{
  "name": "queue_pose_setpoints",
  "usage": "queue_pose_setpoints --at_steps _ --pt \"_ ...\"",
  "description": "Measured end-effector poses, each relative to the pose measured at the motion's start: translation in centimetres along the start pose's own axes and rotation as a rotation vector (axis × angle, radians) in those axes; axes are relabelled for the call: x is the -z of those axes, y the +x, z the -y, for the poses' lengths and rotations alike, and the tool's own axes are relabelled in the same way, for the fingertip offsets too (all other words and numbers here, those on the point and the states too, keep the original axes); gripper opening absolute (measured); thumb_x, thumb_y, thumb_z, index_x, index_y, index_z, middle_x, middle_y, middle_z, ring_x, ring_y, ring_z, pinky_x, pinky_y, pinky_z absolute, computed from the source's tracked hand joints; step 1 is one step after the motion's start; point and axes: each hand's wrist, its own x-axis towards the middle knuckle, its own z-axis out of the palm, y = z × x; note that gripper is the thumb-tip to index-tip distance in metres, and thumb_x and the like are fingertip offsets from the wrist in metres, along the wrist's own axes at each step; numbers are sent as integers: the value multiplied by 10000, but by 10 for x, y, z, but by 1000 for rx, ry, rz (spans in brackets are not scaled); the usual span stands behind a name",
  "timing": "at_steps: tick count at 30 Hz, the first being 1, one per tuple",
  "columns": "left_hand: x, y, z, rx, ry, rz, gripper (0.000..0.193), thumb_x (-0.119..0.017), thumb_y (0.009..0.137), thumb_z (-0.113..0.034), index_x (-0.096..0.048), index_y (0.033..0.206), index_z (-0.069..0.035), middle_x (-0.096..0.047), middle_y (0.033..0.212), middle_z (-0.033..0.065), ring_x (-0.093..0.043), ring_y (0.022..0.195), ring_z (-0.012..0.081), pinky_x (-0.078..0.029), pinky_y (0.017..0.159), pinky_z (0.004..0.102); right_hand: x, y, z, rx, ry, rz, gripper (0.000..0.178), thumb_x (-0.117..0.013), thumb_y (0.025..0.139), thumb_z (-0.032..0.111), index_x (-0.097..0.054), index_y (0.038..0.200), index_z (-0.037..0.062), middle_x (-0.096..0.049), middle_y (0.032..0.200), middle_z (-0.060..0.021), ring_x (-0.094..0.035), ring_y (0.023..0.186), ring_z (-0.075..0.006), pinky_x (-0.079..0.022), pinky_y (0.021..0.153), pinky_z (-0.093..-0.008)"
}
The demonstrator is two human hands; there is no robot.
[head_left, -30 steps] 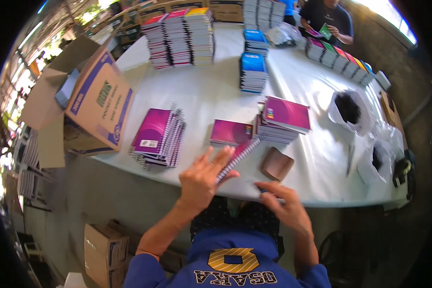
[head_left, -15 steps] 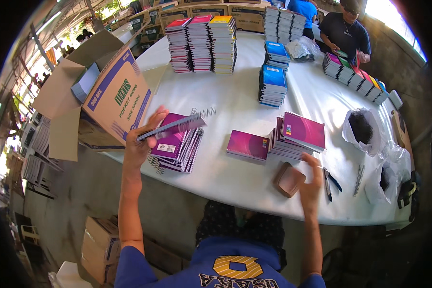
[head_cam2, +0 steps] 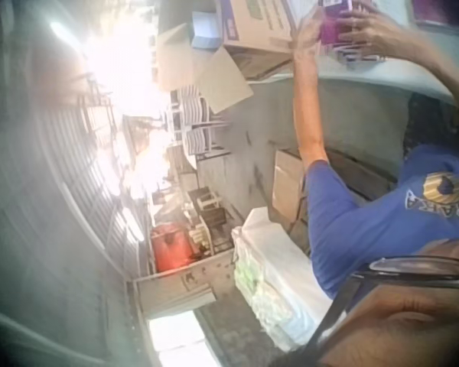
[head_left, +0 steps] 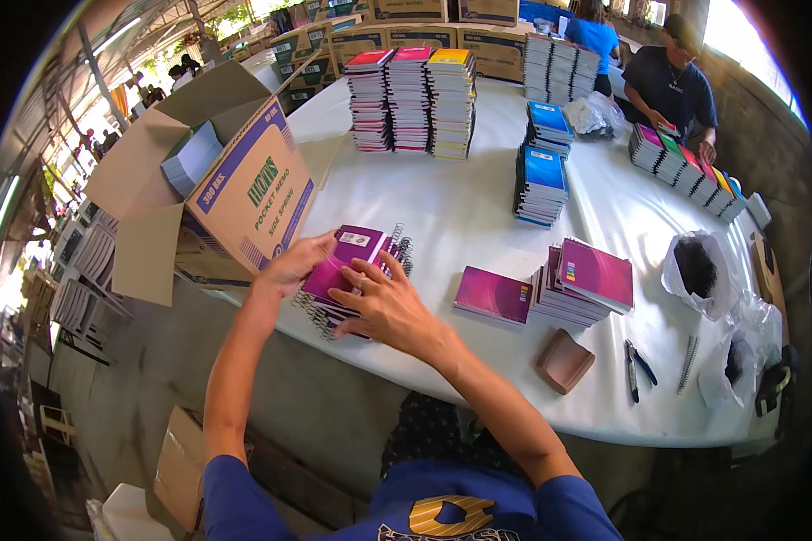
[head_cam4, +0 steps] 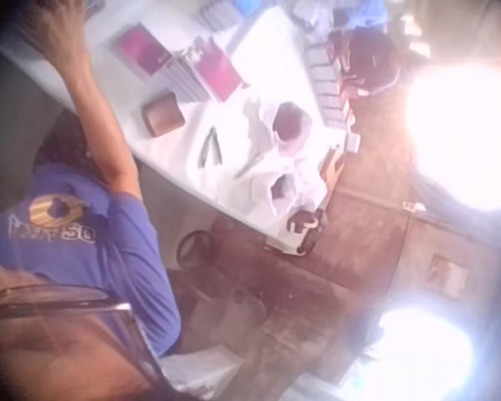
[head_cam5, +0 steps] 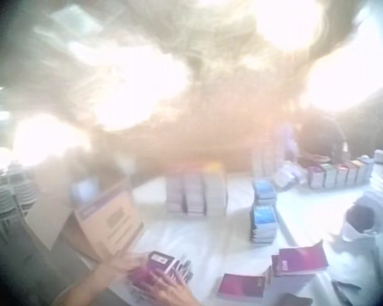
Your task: The person inserts plastic spiral spines into stacks of notebook pages by hand and then trims the excess spine using a pair of snips.
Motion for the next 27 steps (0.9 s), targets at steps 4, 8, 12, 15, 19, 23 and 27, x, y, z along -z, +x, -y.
queue_pose_setpoints --at_steps 4,8,12,15,19,23,27 --pt "-9 -6 3 -86 -84 -6 574 -510 1034 -282 -322 1499 -2 -556 1342 102 -567 1158 120 -477 975 275 -1 -33 3 -180 157 -352 460 -766 802 296 -599 1146 42 -615 1094 -148 -599 1025 -340 -471 900 -445" --pt "-24 -2 1 -54 -33 -83 539 -488 1037 -191 -306 1504 6 -559 1329 115 -579 1117 126 -477 962 269 -14 -38 11 -464 484 -137 451 -778 797 251 -508 1072 17 -550 973 -181 -588 859 -383 -492 738 -471" --pt "-40 -5 -3 -38 92 -213 533 -476 1036 -174 -302 1505 12 -561 1322 119 -570 1122 135 -466 970 277 -29 -33 12 -537 456 -148 454 -792 808 275 -452 960 15 -536 900 -143 -592 735 -278 -503 673 -418" --pt "-39 -7 -4 -37 108 -217 547 -483 1032 -183 -296 1507 13 -559 1323 128 -559 1136 145 -455 979 286 -28 -33 15 -526 465 -156 463 -781 819 285 -440 969 11 -539 908 -149 -598 732 -306 -507 671 -432" --pt "-35 -3 0 -52 100 -180 563 -492 1027 -192 -291 1509 16 -550 1335 131 -551 1150 145 -444 993 285 -24 -30 17 -489 349 -149 477 -778 821 285 -423 984 11 -553 911 -160 -609 749 -342 -516 671 -443" --pt "-32 -6 0 -59 102 -155 564 -498 1021 -187 -295 1503 25 -489 1421 161 -506 1255 197 -402 1054 309 -22 -32 8 -435 323 -103 453 -767 828 272 -474 1042 0 -583 938 -171 -626 813 -347 -526 679 -431" --pt "-43 -18 -10 -281 754 -669 567 -544 974 -98 -343 1501 -46 -341 1550 194 -266 1467 303 -266 1158 346 -9 -84 -74 -580 57 -93 449 -736 815 174 -557 1204 38 -608 1133 -194 -592 1038 -392 -484 860 -456"
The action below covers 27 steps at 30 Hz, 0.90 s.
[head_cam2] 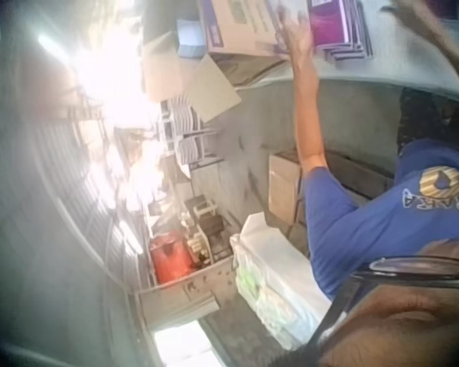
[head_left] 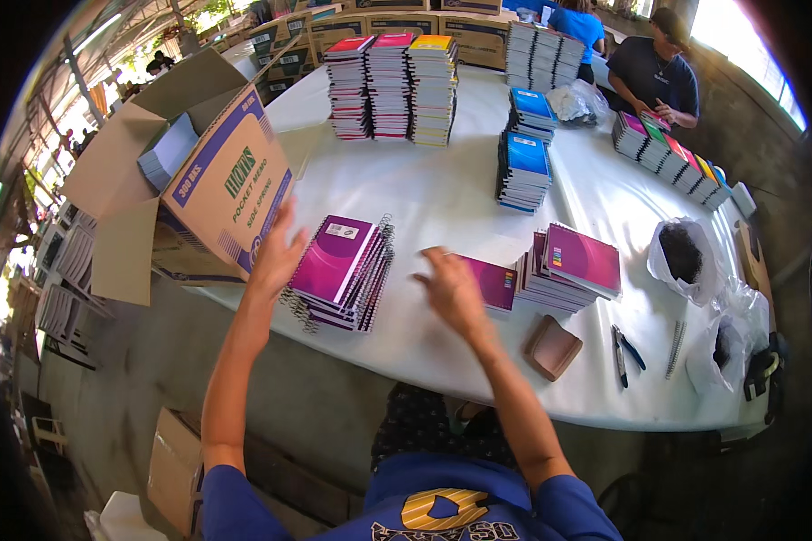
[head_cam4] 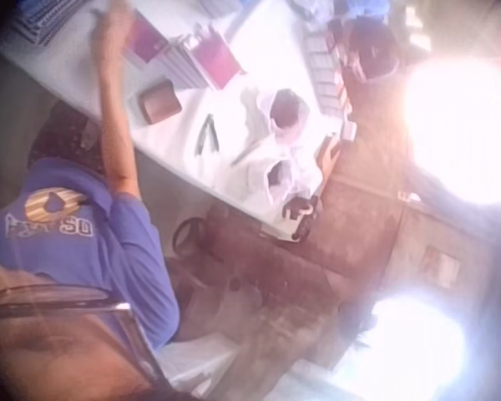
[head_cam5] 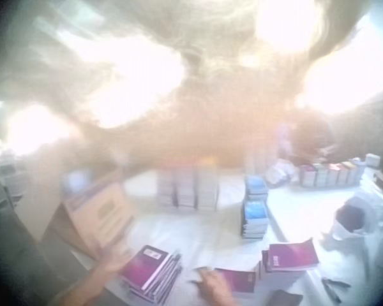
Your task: The person inserts plastic spiral spines into stacks of notebook pages by hand and then trims the excess spine using a pair of snips.
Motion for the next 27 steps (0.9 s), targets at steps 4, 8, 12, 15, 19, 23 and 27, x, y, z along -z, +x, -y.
queue_pose_setpoints --at_steps 4,8,12,15,19,23,27 --pt "-7 -37 -58 -358 -17 -235 584 -534 950 -12 -351 1504 -47 -320 1577 134 -241 1477 287 -232 1168 361 21 -3 -93 -95 -417 -1 436 -798 725 224 -620 1076 38 -622 1091 -198 -586 1064 -365 -459 910 -513" --pt "-53 -85 -108 -500 -139 -86 626 -583 894 56 -419 1480 -88 -398 1537 119 -203 1490 291 -214 1180 377 29 16 -95 -326 -279 143 318 -809 704 208 -658 925 36 -621 1035 -169 -586 1064 -352 -456 871 -536" --pt "-108 -101 -104 -420 -306 39 667 -614 900 22 -350 1507 -57 -328 1570 146 -188 1492 288 -202 1184 388 30 24 -83 -150 -324 -152 250 -806 704 147 -661 862 19 -635 988 -172 -606 990 -347 -471 757 -503" --pt "-138 -103 -96 -204 -606 -43 738 -658 931 -147 -245 1525 -2 -210 1604 184 -141 1499 306 -186 1193 383 55 13 -32 -249 82 -208 209 -800 696 92 -670 845 27 -644 897 -190 -624 874 -335 -483 725 -437" --pt "-151 -83 -123 26 -1004 113 813 -672 938 -339 -241 1506 52 -459 1436 256 -532 1230 244 -429 1028 321 88 -38 14 -488 1139 -126 192 -736 837 47 -662 1008 0 -678 945 -37 -606 887 -87 -505 733 -257" --pt "-148 -88 -135 -159 -616 395 518 -677 929 -294 -528 1382 -93 -704 978 181 -679 808 240 -526 788 326 84 -96 14 -471 1315 -287 332 -694 849 -24 -587 1161 15 -656 1067 -57 -610 1001 -124 -496 890 -283" --pt "-129 -89 -154 -384 65 802 406 -625 936 -311 -593 1332 -227 -673 818 188 -670 723 352 -514 700 433 100 -136 -1 -292 501 -417 481 -683 802 -89 -519 1242 14 -598 1220 -139 -587 1141 -219 -448 1020 -352"
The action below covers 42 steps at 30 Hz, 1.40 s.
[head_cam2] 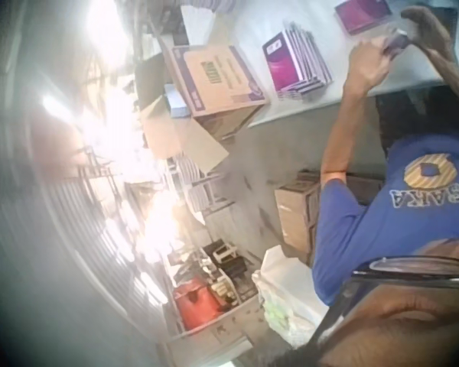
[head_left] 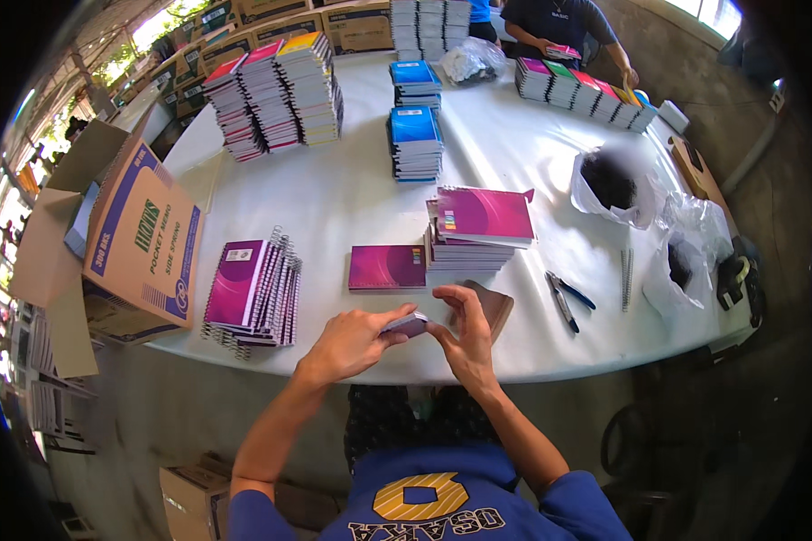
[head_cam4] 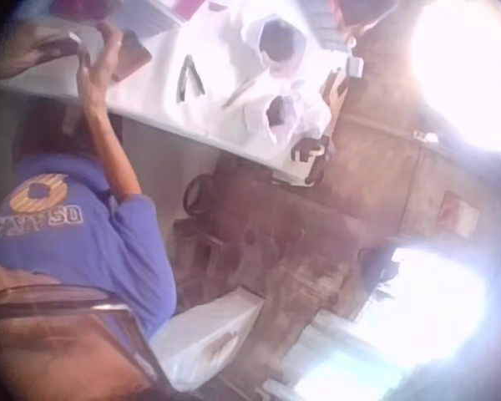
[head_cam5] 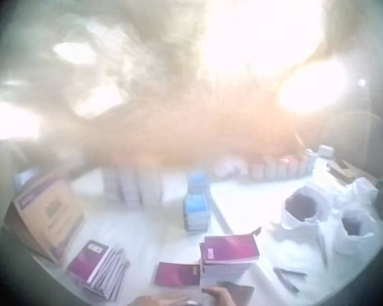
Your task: The person inserts plastic spiral spines into stacks of notebook pages by hand and then trims the excess spine using a pair of snips.
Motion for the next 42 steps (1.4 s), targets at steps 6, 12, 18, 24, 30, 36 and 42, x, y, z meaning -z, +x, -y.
queue_pose_setpoints --at_steps 6,12,18,24,30,36,42 --pt "-34 21 -2 -36 356 154 606 -506 983 -403 -304 1513 -190 -677 772 215 -659 725 424 -513 661 525 -11 -49 -19 -71 -108 179 962 -584 780 -192 -67 1558 33 -246 1579 -214 -210 1481 -314 -189 1201 -373" --pt "-21 27 -12 -46 400 242 585 -430 1001 -485 -325 1504 -206 -677 769 208 -659 721 414 -512 659 526 134 24 -37 238 -585 -333 397 -578 781 -177 -623 1133 2 -665 1143 -163 -635 1103 -314 -488 939 -379" --pt "-16 32 -7 -139 373 277 503 -426 990 -515 -456 1434 -280 -676 789 184 -647 730 398 -508 669 496 308 98 -116 -293 -1567 -539 210 -674 845 148 -682 1026 42 -658 1049 -145 -600 1017 -311 -459 842 -441" --pt "-26 28 -5 -115 363 154 513 -461 975 -520 -461 1436 -295 -686 795 174 -656 713 398 -518 632 488 345 107 -136 -342 -1576 -347 169 -553 901 131 -667 966 24 -672 992 -198 -634 975 -352 -495 828 -481" --pt "-23 15 -1 -87 416 91 520 -503 978 -456 -431 1460 -276 -695 801 129 -649 655 357 -520 619 463 228 94 -42 2 -1211 -172 156 -529 896 42 -675 950 48 -652 918 -175 -658 870 -370 -526 757 -456" --pt "-29 21 4 -163 405 47 499 -501 980 -450 -462 1440 -260 -693 780 115 -656 647 332 -524 599 447 76 19 14 29 -212 295 256 -731 800 -19 -735 1031 90 -641 898 -44 -604 792 -175 -486 675 -297" --pt "-30 20 4 -201 359 -1 529 -474 971 -523 -523 1384 -196 -661 668 153 -669 617 338 -517 568 454 60 18 3 -72 -152 412 207 -729 821 4 -728 1020 60 -631 910 -46 -582 781 -161 -468 670 -295"
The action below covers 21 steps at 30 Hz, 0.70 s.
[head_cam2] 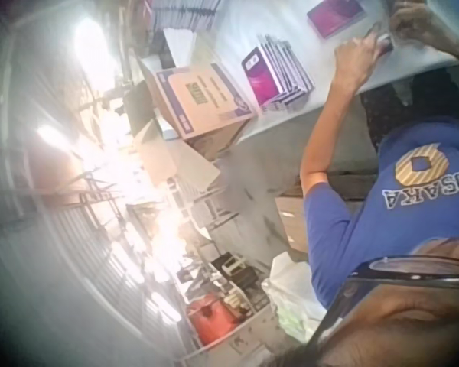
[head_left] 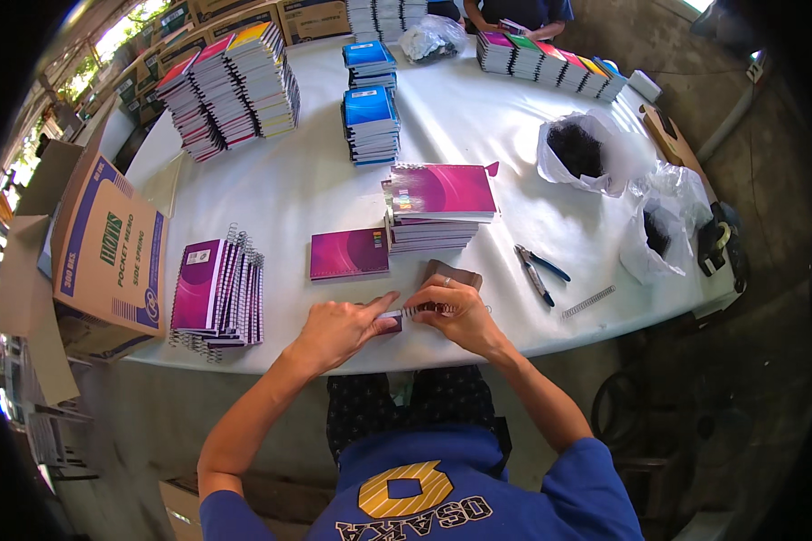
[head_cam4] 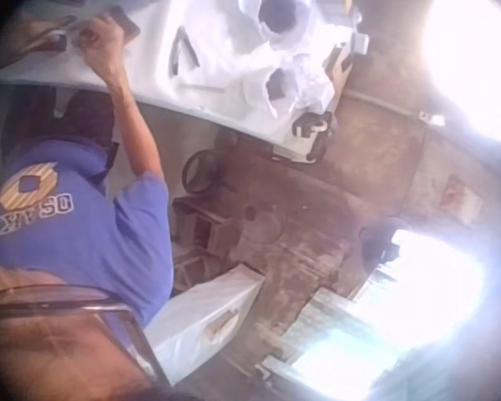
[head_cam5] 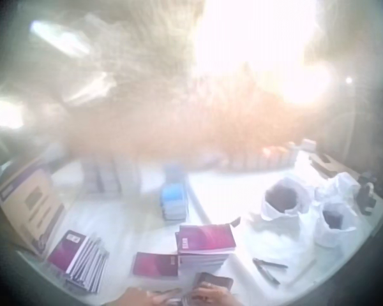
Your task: The person inserts plastic spiral spines into stacks of notebook pages by hand and then trims the excess spine using a pair of snips.
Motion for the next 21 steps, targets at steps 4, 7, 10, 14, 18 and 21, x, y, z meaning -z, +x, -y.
queue_pose_setpoints --at_steps 4,7,10,14,18,21 --pt "5 3 -3 -2 7 50 534 -466 971 -530 -524 1384 -197 -670 681 145 -675 634 332 -521 570 445 11 4 -9 -15 34 153 158 -697 848 4 -720 1002 31 -628 915 -69 -583 773 -167 -465 667 -305" --pt "0 2 0 -7 32 1 526 -513 960 -496 -509 1398 -206 -705 799 125 -685 674 316 -535 587 428 9 5 3 -132 -123 330 147 -663 876 35 -686 1019 12 -625 923 -99 -599 783 -233 -483 698 -345" --pt "0 2 -8 -20 25 -85 529 -584 939 -417 -484 1420 -218 -720 933 81 -692 708 295 -552 613 411 6 -2 9 185 -294 62 193 -645 887 77 -614 1064 8 -630 936 -126 -622 848 -310 -499 743 -404" --pt "-5 4 -6 -128 -60 -135 567 -632 912 -352 -459 1441 -244 -717 1021 43 -696 718 283 -565 632 403 2 -4 13 216 -472 132 239 -633 888 92 -539 1099 29 -636 906 -150 -631 854 -363 -509 747 -445" --pt "-3 6 -8 -126 -32 -62 552 -627 913 -363 -468 1434 -274 -718 1041 30 -698 719 278 -568 635 400 4 -4 16 18 -417 293 241 -626 885 85 -555 1112 48 -639 975 -179 -632 895 -376 -513 747 -450" --pt "0 5 -8 -156 8 -3 539 -601 917 -432 -479 1422 -291 -721 1004 39 -697 716 276 -566 630 401 16 -1 10 -105 -328 367 262 -680 854 107 -591 1091 41 -599 1156 -164 -602 1020 -337 -501 812 -441"
